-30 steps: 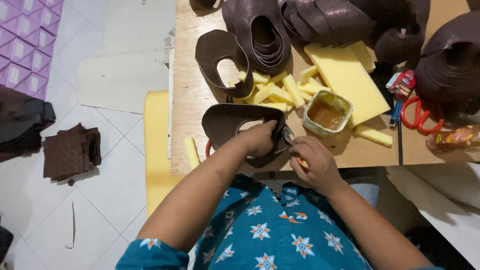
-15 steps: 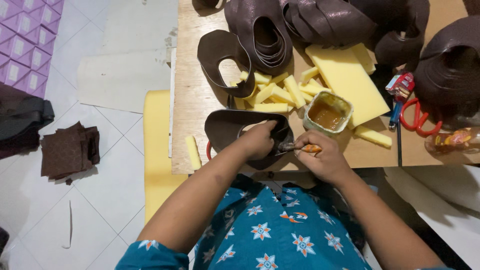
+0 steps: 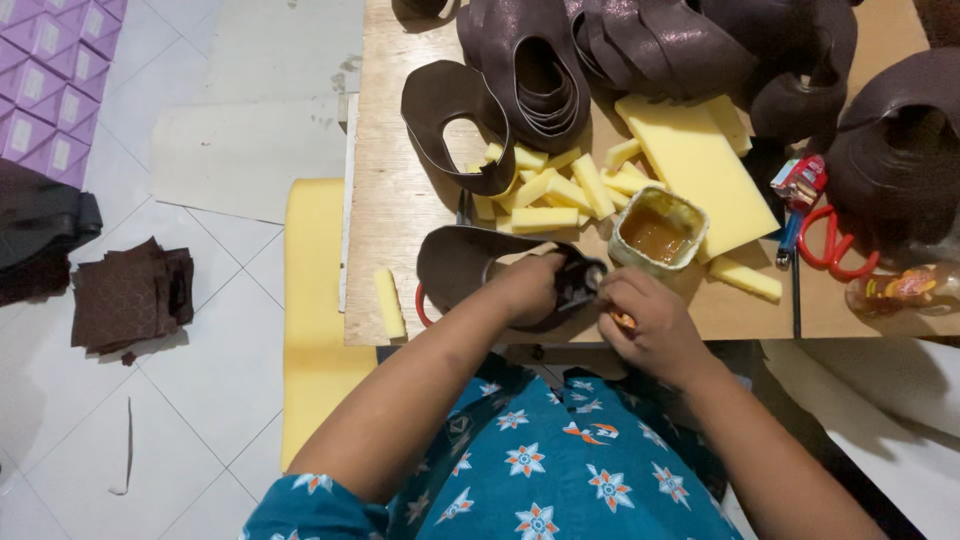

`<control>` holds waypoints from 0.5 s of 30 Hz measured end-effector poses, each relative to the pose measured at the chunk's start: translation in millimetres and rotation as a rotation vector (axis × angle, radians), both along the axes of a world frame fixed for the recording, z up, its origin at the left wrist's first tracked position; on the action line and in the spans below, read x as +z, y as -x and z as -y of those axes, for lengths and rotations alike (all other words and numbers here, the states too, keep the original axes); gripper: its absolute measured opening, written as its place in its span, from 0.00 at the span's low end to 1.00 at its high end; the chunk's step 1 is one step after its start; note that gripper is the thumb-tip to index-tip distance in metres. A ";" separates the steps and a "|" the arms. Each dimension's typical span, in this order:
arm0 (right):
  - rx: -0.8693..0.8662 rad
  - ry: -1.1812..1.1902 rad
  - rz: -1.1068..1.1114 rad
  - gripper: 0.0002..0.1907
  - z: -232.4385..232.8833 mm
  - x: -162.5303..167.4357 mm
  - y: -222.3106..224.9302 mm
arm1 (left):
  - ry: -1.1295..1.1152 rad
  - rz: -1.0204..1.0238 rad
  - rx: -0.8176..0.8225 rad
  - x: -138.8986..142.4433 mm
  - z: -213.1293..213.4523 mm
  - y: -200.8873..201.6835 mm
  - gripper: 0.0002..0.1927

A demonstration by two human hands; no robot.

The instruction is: The person applies adhesive to the edges of brown shoe-shaped cutouts using a small brush and then presses yellow foam pieces into the openings. The person repeats this process on multiple cutouts, stacking completed units on the table.

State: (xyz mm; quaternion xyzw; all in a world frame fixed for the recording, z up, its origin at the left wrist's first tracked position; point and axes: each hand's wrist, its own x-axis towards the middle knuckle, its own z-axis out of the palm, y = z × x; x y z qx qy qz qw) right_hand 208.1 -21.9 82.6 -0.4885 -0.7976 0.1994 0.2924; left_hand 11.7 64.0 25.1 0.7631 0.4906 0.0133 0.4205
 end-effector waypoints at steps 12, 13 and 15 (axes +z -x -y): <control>-0.058 0.071 -0.188 0.11 12.8 -28.9 -12.4 | -0.285 0.149 0.246 47.4 24.3 -14.3 0.14; -0.050 0.058 -0.184 0.12 13.3 -30.1 -12.9 | -0.409 0.239 0.248 49.2 23.2 -16.1 0.12; -0.036 0.033 -0.174 0.14 14.4 -30.6 -14.0 | -0.717 0.288 0.197 48.1 15.0 -17.8 0.13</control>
